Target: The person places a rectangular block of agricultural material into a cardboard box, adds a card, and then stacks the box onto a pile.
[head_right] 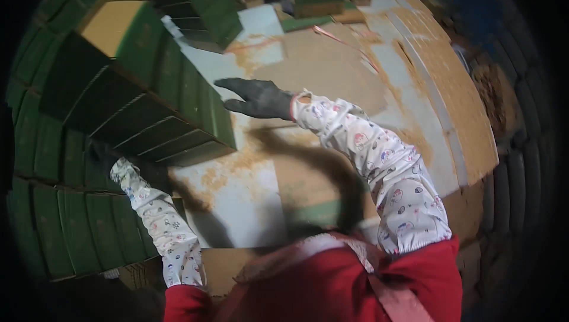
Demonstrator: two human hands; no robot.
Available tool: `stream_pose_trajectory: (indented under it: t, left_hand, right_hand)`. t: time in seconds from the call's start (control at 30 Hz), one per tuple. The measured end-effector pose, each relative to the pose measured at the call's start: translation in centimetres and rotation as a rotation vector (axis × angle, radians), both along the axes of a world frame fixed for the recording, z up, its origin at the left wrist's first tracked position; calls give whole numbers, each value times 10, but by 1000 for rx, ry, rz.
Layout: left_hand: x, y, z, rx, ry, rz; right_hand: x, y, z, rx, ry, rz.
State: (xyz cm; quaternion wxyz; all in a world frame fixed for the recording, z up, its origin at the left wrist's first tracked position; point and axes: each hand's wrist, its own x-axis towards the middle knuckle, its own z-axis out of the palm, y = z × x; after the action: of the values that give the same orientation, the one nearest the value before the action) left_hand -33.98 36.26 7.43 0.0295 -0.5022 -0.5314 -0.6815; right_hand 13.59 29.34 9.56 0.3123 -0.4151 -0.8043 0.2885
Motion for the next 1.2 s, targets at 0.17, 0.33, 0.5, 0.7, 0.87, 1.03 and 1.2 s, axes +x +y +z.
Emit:
stream_pose_trajectory:
  t: [0.17, 0.33, 0.5, 0.7, 0.87, 1.03, 1.2]
  left_hand:
    - [157, -176, -267, -646, -272, -433]
    - [325, -263, -268, -1254, 262, -275]
    - [344, -271, -251, -1154, 321, -107]
    - [387, -272, -161, -750, 38, -173]
    - [405, -248, -110, -208, 54, -348]
    - [442, -226, -70, -145, 363, -167]
    - [491, -332, -41, -7, 955, -760]
  right_hand:
    - [212, -176, -171, -542, -242, -932]
    - [280, -263, -268, -398, -403, -1162]
    - [283, -265, -246, -412, -369, -1144]
    - [275, -278, -184, -608, 995, -722]
    - [232, -278, 1, 562, -628, -596]
    - [235, -270, 17, -348, -624, 27]
    - [203, -265, -6, -382, -354, 297]
